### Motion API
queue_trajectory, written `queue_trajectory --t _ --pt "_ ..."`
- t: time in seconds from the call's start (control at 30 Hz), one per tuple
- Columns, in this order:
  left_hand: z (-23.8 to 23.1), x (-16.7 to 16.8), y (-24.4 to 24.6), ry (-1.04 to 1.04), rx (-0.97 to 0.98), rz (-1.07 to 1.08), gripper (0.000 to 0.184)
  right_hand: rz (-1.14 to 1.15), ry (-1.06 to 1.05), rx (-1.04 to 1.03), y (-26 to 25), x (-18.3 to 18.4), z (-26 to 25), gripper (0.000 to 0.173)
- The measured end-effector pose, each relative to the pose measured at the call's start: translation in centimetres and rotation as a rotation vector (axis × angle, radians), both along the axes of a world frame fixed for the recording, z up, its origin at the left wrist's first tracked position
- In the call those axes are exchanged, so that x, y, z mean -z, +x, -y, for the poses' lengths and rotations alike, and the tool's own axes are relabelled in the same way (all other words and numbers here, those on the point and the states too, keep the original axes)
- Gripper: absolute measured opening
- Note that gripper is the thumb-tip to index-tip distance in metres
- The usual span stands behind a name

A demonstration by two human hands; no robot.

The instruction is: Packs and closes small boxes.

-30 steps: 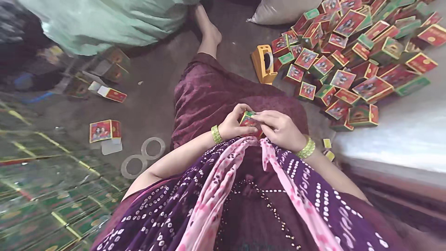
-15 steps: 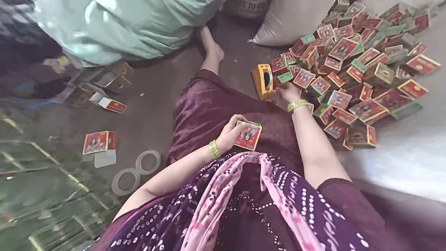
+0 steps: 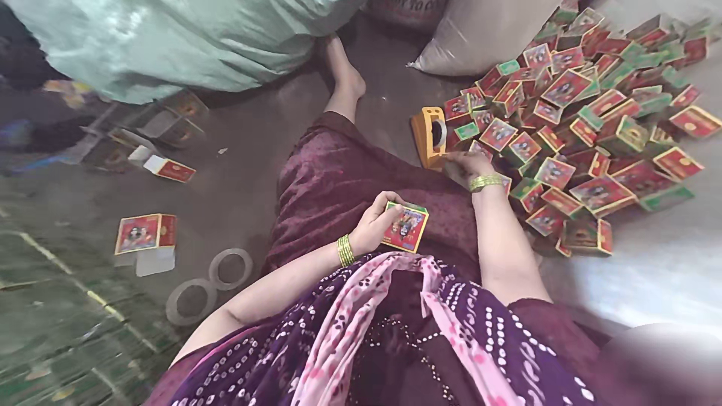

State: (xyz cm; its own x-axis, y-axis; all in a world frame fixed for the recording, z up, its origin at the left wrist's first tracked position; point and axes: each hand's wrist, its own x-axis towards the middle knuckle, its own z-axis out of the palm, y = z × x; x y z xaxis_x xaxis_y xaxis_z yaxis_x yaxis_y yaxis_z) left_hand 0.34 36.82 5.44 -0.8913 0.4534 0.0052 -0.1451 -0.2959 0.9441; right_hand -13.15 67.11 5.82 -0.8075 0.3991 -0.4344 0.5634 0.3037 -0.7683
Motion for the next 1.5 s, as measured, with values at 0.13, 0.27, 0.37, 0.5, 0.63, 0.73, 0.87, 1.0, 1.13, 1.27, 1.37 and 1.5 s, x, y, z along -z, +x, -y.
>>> queue_trajectory --t 0.13,0.27,0.37,0.5,0.63,0.73,0.87,1.0,1.13,1.27,1.37,1.5 --pt "-0.1 0.0 0.2 0.006 -0.004 0.024 0.024 0.074 0.040 -0.041 0.5 1.2 -0.3 0.032" --pt "0.0 0.0 0.5 -0.012 -0.015 0.009 0.025 0.068 0.236 -0.135 0.0 1.7 0.3 0.040" --pt "0.0 -0.1 0.7 -0.033 -0.049 -0.007 0.024 0.198 0.683 -0.303 0.5 0.8 1.1 0.039" --pt "0.0 -0.1 0.8 -0.076 -0.093 -0.055 0.026 0.029 0.484 -0.316 1.1 0.1 1.3 0.036" --pt "0.2 0.1 1.1 -0.169 -0.168 -0.120 0.027 -0.276 -0.236 -0.305 7.3 -4.8 6.4 0.024" --pt "0.1 0.1 1.1 -0.222 -0.190 -0.141 0.030 -0.347 -0.518 -0.367 13.2 -7.4 10.0 0.020" --pt "-0.3 0.3 1.4 -0.245 -0.157 -0.162 0.034 -0.266 -0.552 -0.308 16.3 -6.3 12.2 0.024" --pt "-0.4 -0.2 2.0 -0.221 -0.140 -0.151 0.046 -0.197 -0.550 -0.194 16.2 -5.1 13.1 0.026" --pt "0.0 -0.2 2.2 -0.196 -0.101 -0.176 0.059 -0.201 -0.436 -0.102 15.8 -5.0 13.6 0.045" --pt "0.4 -0.4 2.7 -0.238 -0.017 -0.254 0.057 -0.217 -0.279 -0.255 15.8 -5.3 12.1 0.056" --pt "1.0 -1.5 3.0 -0.192 -0.155 -0.129 0.060 -0.161 -0.142 -0.653 16.9 -6.1 11.1 0.053" --pt "5.1 -3.5 1.6 -0.198 -0.503 -0.128 0.064 -0.141 0.052 -0.685 16.9 -7.6 7.8 0.052"
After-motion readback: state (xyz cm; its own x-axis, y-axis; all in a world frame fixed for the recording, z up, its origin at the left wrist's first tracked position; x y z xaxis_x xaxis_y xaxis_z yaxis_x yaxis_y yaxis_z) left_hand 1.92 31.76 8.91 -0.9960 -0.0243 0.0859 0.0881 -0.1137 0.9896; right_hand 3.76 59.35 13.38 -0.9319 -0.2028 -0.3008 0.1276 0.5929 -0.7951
